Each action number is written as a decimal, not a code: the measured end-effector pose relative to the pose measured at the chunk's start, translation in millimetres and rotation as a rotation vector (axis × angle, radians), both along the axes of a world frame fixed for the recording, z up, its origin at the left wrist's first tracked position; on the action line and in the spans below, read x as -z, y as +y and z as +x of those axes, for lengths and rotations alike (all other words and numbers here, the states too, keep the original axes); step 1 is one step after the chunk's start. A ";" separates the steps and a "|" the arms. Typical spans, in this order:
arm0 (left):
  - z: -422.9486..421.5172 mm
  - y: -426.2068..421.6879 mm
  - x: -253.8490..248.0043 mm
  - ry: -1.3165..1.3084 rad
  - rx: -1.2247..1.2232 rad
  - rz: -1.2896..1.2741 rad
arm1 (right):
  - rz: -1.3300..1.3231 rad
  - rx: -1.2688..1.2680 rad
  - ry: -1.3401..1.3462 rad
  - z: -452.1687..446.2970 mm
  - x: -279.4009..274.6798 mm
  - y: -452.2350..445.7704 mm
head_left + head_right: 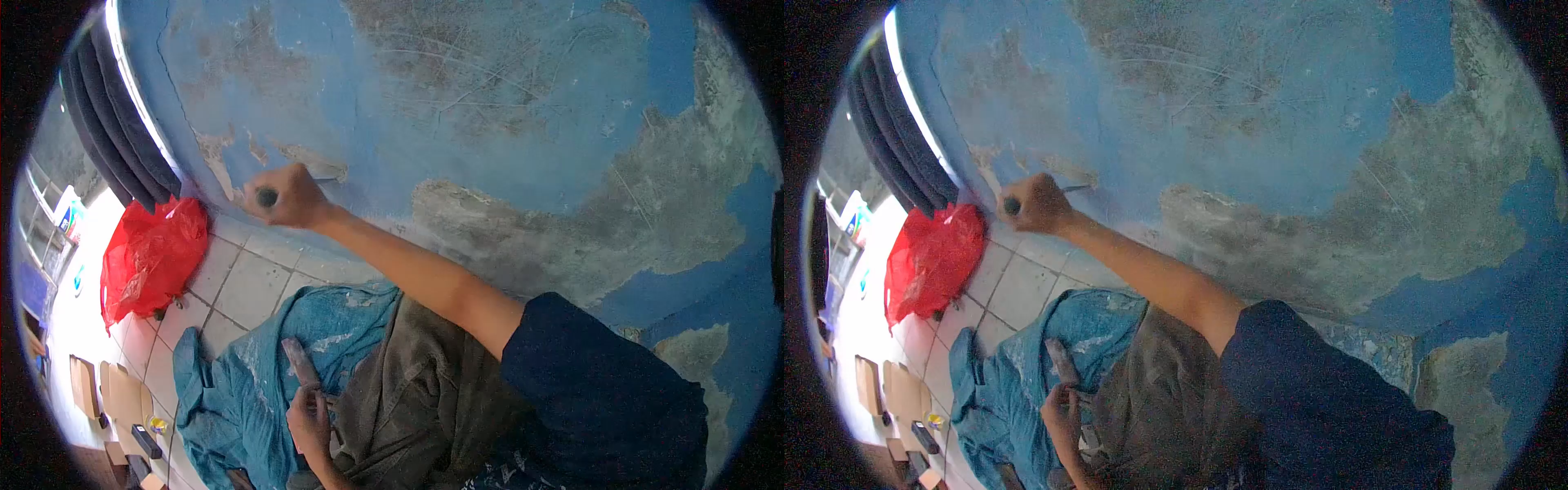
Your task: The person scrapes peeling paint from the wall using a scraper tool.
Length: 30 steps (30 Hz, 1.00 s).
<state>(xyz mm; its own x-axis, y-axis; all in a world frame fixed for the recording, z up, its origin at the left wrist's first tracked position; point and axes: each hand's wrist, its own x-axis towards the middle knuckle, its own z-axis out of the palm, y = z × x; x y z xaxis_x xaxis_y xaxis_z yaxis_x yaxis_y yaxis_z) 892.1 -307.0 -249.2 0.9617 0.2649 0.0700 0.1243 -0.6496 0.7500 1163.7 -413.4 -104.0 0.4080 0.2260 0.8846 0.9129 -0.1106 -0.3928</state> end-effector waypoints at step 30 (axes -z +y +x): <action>0.9 3.9 1.9 -0.047 0.012 -0.061 | -0.033 -0.035 -0.142 -24.3 -8.0 11.1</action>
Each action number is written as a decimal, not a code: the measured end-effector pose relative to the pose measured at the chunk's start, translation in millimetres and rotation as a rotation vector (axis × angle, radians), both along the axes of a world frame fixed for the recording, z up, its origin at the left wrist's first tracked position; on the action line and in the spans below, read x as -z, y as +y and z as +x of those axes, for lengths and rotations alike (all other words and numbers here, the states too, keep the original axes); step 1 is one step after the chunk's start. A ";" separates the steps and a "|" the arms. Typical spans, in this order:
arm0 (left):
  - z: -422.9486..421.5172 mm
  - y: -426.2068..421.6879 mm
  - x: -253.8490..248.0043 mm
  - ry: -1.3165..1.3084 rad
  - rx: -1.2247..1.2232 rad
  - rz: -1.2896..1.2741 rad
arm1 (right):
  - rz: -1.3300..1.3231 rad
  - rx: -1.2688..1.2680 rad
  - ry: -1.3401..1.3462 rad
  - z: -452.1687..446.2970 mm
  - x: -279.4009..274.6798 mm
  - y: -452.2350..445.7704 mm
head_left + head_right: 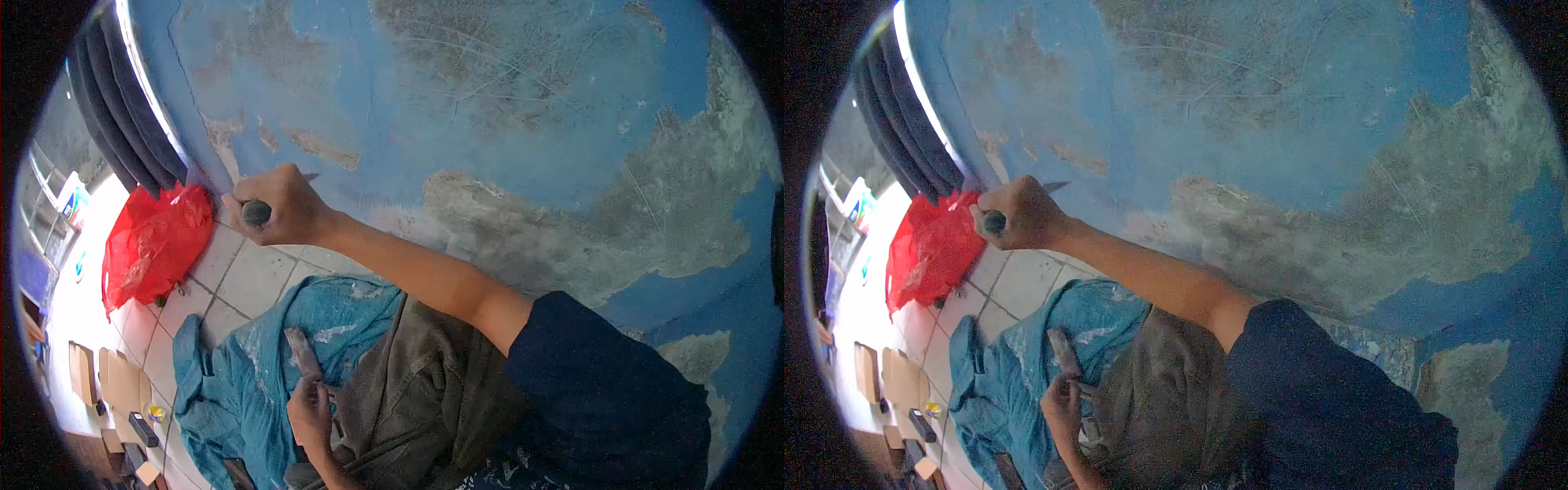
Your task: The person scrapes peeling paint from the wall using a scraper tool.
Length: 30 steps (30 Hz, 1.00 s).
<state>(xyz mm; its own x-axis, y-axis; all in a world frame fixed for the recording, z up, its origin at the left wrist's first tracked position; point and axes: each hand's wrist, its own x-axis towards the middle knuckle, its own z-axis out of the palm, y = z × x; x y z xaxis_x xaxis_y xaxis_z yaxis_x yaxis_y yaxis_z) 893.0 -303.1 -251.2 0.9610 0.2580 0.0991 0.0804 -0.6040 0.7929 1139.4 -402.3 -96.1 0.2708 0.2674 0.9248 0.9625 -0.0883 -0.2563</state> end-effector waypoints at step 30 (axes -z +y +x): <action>-0.1 -7.2 -12.0 0.064 -0.009 0.090 | 0.096 0.130 -0.080 16.0 12.8 4.8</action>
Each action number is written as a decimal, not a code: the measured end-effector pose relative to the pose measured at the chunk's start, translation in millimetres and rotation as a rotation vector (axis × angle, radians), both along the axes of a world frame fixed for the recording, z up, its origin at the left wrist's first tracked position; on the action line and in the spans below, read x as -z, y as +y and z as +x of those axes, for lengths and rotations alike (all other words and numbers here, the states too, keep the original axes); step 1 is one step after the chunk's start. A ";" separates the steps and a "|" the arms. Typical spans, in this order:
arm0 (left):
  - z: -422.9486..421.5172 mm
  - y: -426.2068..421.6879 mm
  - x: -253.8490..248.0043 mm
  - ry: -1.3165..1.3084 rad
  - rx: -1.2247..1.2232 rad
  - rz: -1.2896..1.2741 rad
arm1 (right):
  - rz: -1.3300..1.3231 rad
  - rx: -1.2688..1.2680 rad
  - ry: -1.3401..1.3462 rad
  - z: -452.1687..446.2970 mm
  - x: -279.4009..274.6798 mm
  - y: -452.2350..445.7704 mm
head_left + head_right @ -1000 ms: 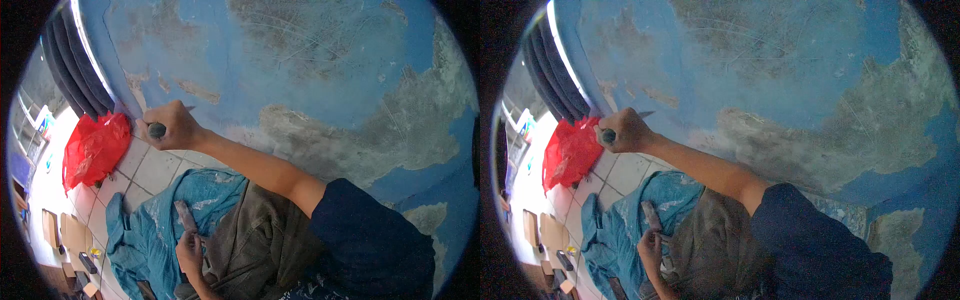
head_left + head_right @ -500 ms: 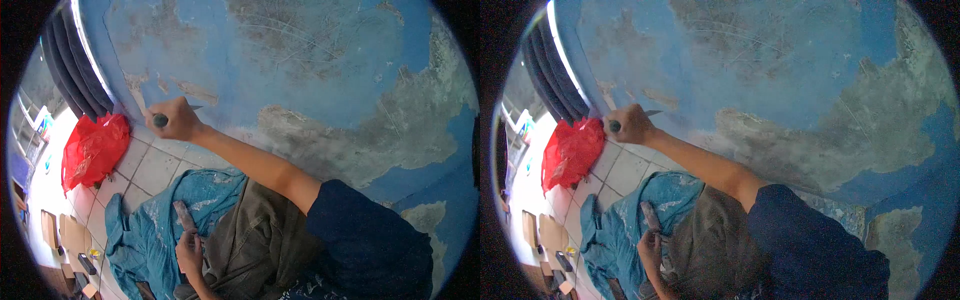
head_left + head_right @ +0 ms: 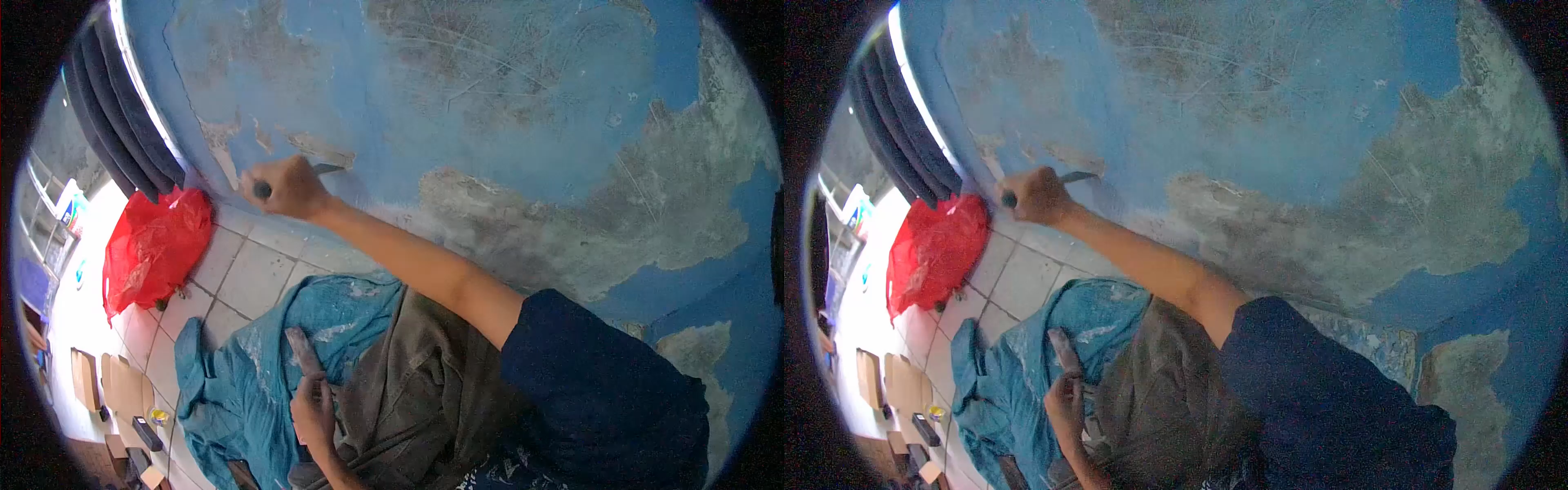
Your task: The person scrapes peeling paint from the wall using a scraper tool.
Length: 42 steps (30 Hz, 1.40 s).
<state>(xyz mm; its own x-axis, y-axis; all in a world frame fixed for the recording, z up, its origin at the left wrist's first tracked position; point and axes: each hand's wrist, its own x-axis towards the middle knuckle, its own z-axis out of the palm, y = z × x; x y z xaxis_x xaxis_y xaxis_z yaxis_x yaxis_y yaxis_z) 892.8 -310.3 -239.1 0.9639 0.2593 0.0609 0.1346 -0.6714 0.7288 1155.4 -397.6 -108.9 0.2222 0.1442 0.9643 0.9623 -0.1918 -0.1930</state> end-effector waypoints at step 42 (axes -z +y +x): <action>-4.2 4.2 8.4 -0.040 -0.012 0.012 | 0.181 -0.015 -0.089 -2.1 -14.8 -0.6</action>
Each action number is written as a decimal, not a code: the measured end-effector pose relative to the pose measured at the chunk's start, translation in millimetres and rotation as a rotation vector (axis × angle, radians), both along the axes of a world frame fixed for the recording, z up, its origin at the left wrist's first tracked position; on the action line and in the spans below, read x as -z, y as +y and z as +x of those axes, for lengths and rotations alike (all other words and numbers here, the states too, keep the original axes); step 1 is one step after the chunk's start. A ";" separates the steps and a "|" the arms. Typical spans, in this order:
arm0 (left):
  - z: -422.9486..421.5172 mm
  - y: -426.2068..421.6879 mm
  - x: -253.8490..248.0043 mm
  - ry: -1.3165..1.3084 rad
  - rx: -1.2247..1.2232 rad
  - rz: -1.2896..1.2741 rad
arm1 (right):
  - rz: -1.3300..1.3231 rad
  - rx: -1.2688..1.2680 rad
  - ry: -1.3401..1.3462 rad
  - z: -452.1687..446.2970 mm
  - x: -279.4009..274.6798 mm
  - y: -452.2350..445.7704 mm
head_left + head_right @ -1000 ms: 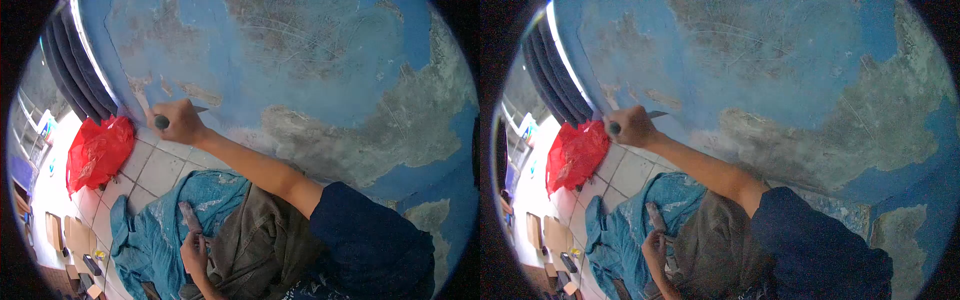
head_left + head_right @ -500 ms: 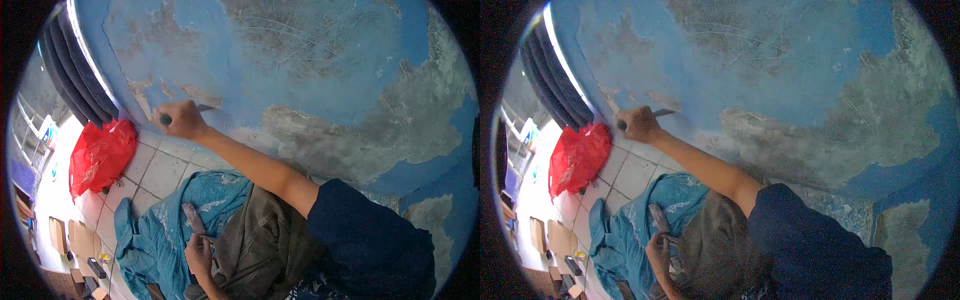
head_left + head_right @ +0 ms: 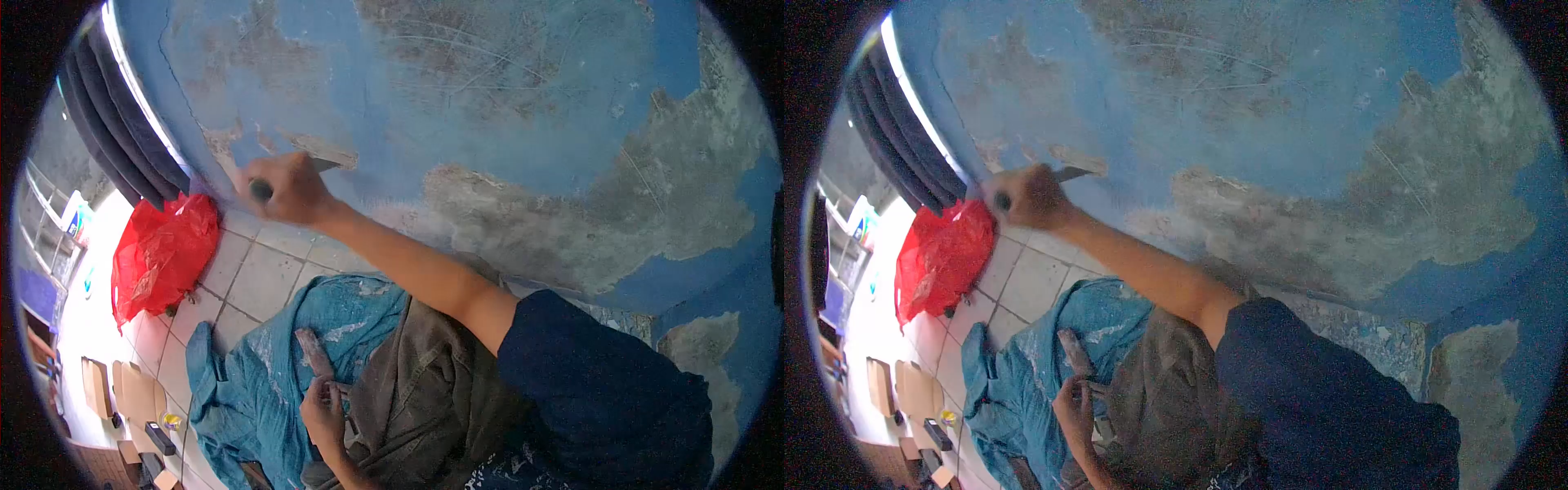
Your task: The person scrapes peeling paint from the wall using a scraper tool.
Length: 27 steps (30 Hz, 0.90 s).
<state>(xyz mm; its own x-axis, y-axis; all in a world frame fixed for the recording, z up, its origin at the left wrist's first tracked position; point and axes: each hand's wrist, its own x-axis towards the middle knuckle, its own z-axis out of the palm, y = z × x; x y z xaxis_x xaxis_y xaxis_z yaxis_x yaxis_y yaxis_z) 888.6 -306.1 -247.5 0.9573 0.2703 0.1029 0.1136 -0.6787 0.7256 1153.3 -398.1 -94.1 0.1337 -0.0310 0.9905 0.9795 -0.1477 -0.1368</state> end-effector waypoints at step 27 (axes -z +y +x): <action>-0.3 0.6 -2.9 -0.003 0.053 -0.048 | -0.261 0.009 0.130 -9.2 8.2 -4.9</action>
